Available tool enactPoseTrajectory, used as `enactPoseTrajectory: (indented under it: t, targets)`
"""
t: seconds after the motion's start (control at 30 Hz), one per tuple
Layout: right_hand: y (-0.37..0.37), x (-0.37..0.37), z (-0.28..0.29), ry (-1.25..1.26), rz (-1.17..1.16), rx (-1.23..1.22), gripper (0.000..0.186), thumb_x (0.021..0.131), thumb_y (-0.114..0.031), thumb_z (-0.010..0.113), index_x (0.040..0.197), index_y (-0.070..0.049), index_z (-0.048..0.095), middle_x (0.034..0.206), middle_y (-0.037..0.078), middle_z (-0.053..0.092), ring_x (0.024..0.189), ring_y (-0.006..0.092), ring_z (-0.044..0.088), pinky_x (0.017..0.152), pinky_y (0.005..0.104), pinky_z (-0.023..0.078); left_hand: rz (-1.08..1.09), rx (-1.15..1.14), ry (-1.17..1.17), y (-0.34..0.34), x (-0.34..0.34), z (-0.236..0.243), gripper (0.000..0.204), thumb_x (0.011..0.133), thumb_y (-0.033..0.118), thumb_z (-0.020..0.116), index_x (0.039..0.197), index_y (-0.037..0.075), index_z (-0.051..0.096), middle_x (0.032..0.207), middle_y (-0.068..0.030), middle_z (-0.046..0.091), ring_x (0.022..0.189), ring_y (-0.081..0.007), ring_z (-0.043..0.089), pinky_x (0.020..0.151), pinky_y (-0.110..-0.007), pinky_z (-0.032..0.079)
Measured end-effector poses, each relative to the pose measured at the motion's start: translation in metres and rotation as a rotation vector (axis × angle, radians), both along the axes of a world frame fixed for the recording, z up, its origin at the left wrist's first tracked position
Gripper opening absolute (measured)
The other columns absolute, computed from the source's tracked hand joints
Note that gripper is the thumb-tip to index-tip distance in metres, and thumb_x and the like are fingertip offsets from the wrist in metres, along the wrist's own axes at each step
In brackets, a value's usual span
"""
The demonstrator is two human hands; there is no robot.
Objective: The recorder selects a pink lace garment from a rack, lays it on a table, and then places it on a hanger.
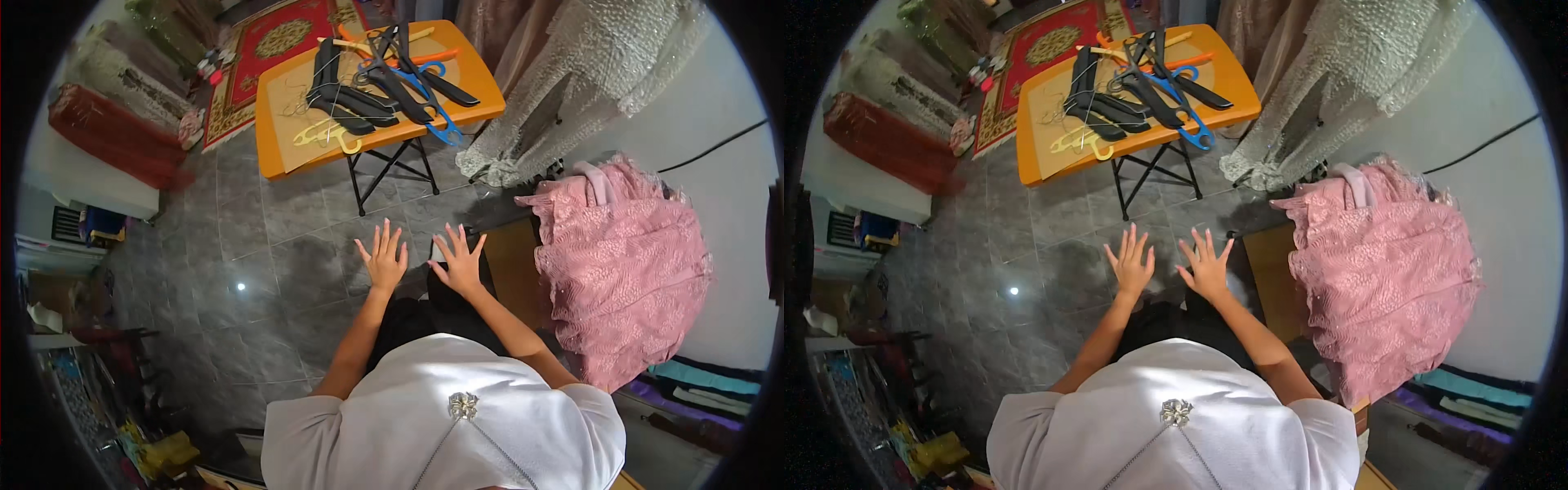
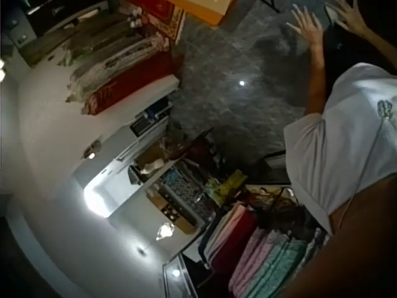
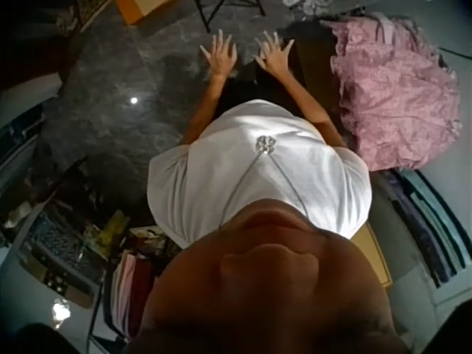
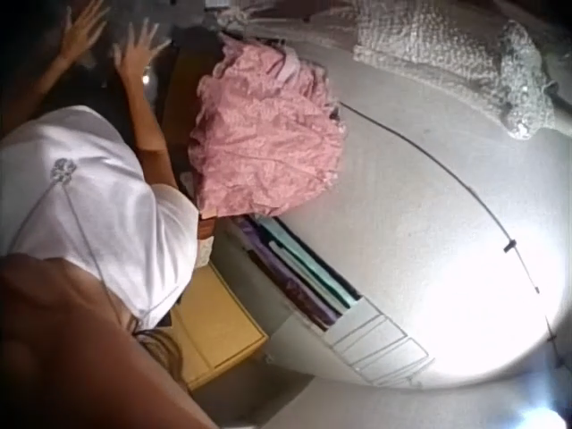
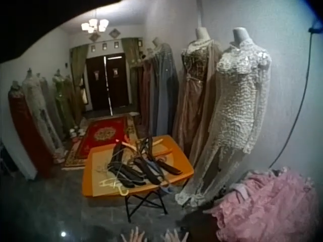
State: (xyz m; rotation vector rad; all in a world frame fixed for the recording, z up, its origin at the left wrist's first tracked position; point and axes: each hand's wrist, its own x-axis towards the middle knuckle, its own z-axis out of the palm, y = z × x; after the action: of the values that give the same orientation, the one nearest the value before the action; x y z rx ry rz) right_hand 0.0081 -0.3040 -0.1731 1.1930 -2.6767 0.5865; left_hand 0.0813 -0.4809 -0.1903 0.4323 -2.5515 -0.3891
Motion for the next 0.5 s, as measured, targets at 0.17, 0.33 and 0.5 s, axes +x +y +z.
enactPoseTrajectory:
  t: [0.17,0.33,0.5]
  targets:
    - [-0.044,-0.077,0.007,0.132,0.017,-0.114,0.062,0.074,-0.046,0.062,0.128,-0.019,0.046,0.133,0.008,0.04,0.106,0.0265,0.046,0.094,0.0516,0.027,0.172,-0.071,0.066,-0.029,-0.03,0.013,0.039,0.078,0.032,0.062,0.115,0.019,0.058,0.133,-0.0021,0.046,0.116,-0.0214,0.046,0.098,-0.052,0.023]
    - [-0.084,-0.155,0.015,0.177,-0.072,-0.091,0.073,0.064,-0.053,0.068,0.124,-0.019,0.047,0.136,0.011,0.033,0.117,0.0325,0.033,0.095,0.0512,0.025,0.25,-0.085,0.014,-0.059,-0.09,0.024,0.065,0.074,0.047,0.066,0.13,0.021,0.044,0.144,-0.0148,0.025,0.129,-0.0355,0.028,0.095,-0.064,0.02]
    - [-0.119,-0.228,0.021,0.123,-0.064,-0.056,0.073,0.063,-0.05,0.07,0.124,-0.019,0.045,0.137,0.011,0.031,0.124,0.0322,0.028,0.097,0.0554,0.022,0.19,-0.105,-0.017,-0.091,-0.156,0.023,0.065,0.074,0.044,0.068,0.13,0.023,0.043,0.146,-0.013,0.02,0.132,-0.0336,0.023,0.096,-0.066,0.019]
